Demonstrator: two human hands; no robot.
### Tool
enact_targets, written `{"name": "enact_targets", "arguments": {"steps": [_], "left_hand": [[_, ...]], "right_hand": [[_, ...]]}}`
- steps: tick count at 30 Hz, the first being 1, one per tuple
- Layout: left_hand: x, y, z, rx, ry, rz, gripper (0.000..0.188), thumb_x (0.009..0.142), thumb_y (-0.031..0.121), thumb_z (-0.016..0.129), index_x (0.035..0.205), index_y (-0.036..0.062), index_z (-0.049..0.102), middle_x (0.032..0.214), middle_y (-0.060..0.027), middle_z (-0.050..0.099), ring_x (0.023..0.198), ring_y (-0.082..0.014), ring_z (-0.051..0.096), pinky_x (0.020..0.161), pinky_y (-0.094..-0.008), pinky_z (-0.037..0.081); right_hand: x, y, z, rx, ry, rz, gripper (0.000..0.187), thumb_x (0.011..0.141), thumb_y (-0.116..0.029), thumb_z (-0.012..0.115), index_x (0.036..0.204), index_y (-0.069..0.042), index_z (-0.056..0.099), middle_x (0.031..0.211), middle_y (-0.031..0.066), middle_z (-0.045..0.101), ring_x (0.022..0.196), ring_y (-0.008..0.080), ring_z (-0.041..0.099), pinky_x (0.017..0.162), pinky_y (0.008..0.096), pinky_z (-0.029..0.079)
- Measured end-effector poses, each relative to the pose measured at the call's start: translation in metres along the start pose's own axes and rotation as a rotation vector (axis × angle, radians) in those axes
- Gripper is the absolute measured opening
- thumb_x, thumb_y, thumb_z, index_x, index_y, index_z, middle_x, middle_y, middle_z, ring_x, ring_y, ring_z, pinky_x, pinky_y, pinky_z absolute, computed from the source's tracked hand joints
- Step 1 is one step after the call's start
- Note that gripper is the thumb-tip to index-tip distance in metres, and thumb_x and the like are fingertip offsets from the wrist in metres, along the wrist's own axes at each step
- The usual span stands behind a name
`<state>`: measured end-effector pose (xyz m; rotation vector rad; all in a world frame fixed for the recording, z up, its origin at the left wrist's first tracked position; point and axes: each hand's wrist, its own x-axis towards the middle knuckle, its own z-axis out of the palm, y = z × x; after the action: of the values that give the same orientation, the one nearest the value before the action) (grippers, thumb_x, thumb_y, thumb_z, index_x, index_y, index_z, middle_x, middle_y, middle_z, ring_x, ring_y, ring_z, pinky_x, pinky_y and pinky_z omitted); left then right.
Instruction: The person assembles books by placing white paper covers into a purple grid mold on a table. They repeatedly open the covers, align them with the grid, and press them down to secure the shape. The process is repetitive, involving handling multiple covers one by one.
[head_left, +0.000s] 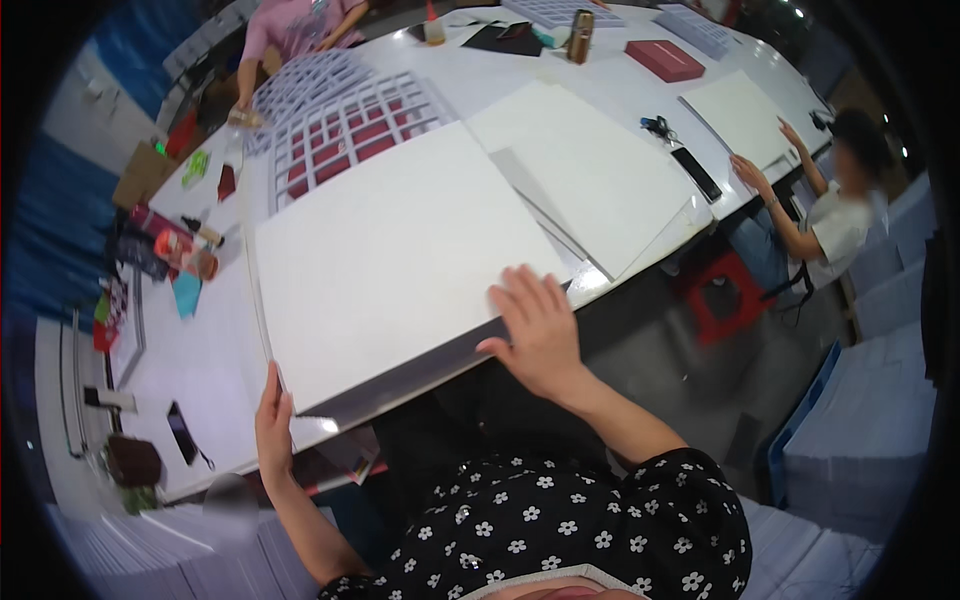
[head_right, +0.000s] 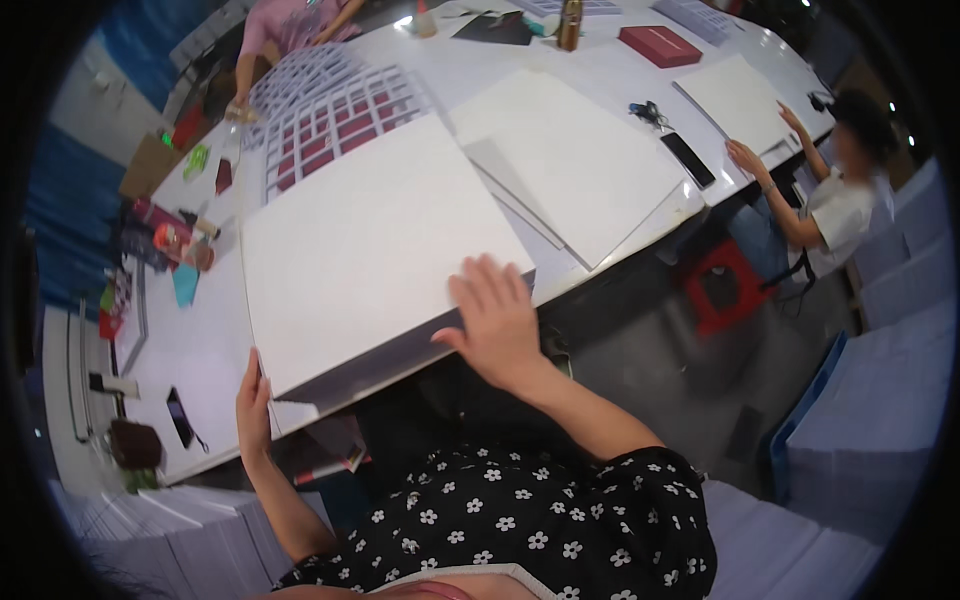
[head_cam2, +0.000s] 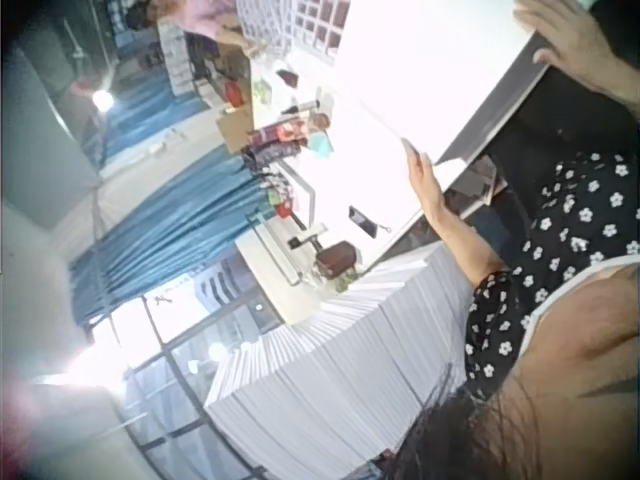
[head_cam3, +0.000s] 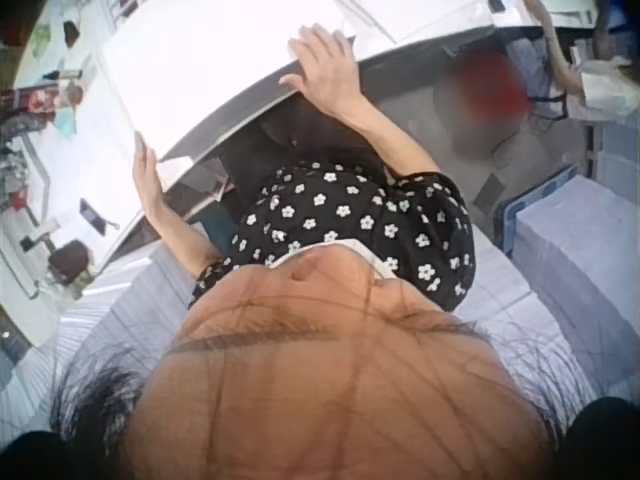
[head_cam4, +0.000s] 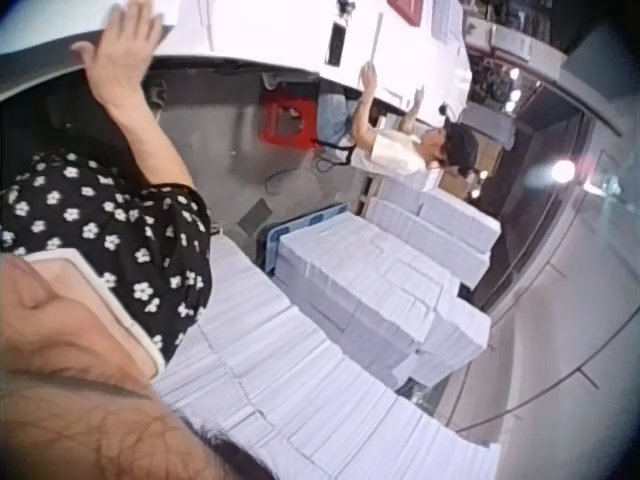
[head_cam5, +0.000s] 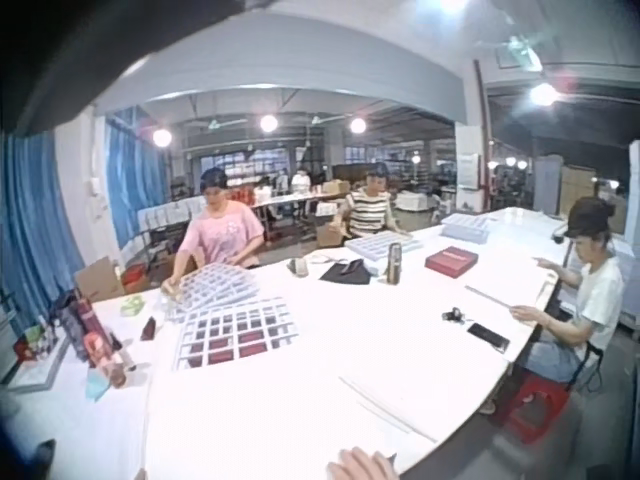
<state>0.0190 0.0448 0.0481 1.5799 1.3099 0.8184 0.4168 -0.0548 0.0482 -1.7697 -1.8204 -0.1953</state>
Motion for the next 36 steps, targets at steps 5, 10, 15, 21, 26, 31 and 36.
{"name": "enact_targets", "arguments": {"steps": [5, 10, 15, 21, 26, 31, 36], "left_hand": [[0.003, -0.003, -0.003, -0.067, -0.043, 0.008, 0.058, 0.098, 0.007, 0.050, 0.151, -0.0050, 0.029, 0.157, -0.0171, 0.033, 0.144, -0.0235, 0.033, 0.118, -0.0341, 0.022], [0.004, -0.003, -0.007, -0.078, -0.054, -0.017, 0.058, 0.098, 0.003, 0.050, 0.151, -0.0046, 0.029, 0.158, -0.0169, 0.032, 0.145, -0.0229, 0.031, 0.118, -0.0332, 0.023], [0.008, 0.001, -0.004, -0.105, -0.043, -0.009, 0.062, 0.096, -0.001, 0.048, 0.153, -0.0042, 0.024, 0.159, -0.0197, 0.027, 0.148, -0.0253, 0.026, 0.120, -0.0352, 0.019], [0.022, -0.001, -0.006, -0.120, -0.012, -0.086, 0.060, 0.102, 0.016, 0.047, 0.153, -0.0057, 0.023, 0.157, -0.0201, 0.032, 0.145, -0.0247, 0.032, 0.118, -0.0335, 0.024], [0.066, 0.023, 0.010, 0.079, 0.074, -0.125, 0.056, 0.107, 0.025, 0.040, 0.152, -0.0051, 0.026, 0.154, -0.0178, 0.038, 0.139, -0.0223, 0.041, 0.113, -0.0313, 0.032], [0.095, -0.015, 0.007, -0.063, 0.034, -0.092, 0.051, 0.108, 0.023, 0.038, 0.153, 0.0001, 0.029, 0.152, -0.0140, 0.041, 0.137, -0.0221, 0.041, 0.113, -0.0321, 0.032], [0.087, -0.009, 0.012, 0.093, 0.079, -0.060, 0.049, 0.107, 0.019, 0.035, 0.152, 0.0007, 0.030, 0.154, -0.0135, 0.038, 0.140, -0.0230, 0.037, 0.115, -0.0329, 0.028]], "right_hand": [[0.003, 0.057, -0.009, -0.016, 0.101, 0.170, 0.050, 0.084, -0.039, 0.071, 0.121, -0.007, 0.062, 0.128, 0.0217, 0.058, 0.120, 0.0397, 0.054, 0.099, 0.0500, 0.042], [0.049, 0.090, 0.007, 0.092, -0.002, 0.132, 0.031, 0.088, -0.034, 0.067, 0.110, -0.012, 0.066, 0.115, 0.0168, 0.065, 0.101, 0.0343, 0.064, 0.084, 0.0470, 0.048], [0.103, 0.104, 0.020, 0.114, -0.084, 0.206, 0.038, 0.090, -0.037, 0.065, 0.116, -0.008, 0.066, 0.108, 0.0155, 0.065, 0.097, 0.0324, 0.064, 0.081, 0.0428, 0.049], [0.104, 0.110, 0.022, 0.311, -0.161, 0.469, 0.047, 0.086, -0.035, 0.072, 0.119, -0.002, 0.066, 0.100, 0.0146, 0.063, 0.092, 0.0303, 0.064, 0.078, 0.0405, 0.050], [0.100, 0.120, 0.032, 0.394, -0.137, 0.520, 0.042, 0.084, -0.031, 0.074, 0.112, 0.000, 0.070, 0.097, 0.0149, 0.061, 0.089, 0.0299, 0.063, 0.078, 0.0400, 0.049], [0.098, 0.123, 0.040, 0.437, -0.077, 0.509, 0.037, 0.084, -0.027, 0.072, 0.110, -0.001, 0.071, 0.095, 0.0163, 0.061, 0.088, 0.0307, 0.063, 0.078, 0.0399, 0.049], [0.098, 0.120, 0.039, 0.436, -0.077, 0.506, 0.034, 0.084, -0.028, 0.071, 0.107, -0.002, 0.073, 0.093, 0.0137, 0.062, 0.086, 0.0296, 0.063, 0.077, 0.0396, 0.050]]}}
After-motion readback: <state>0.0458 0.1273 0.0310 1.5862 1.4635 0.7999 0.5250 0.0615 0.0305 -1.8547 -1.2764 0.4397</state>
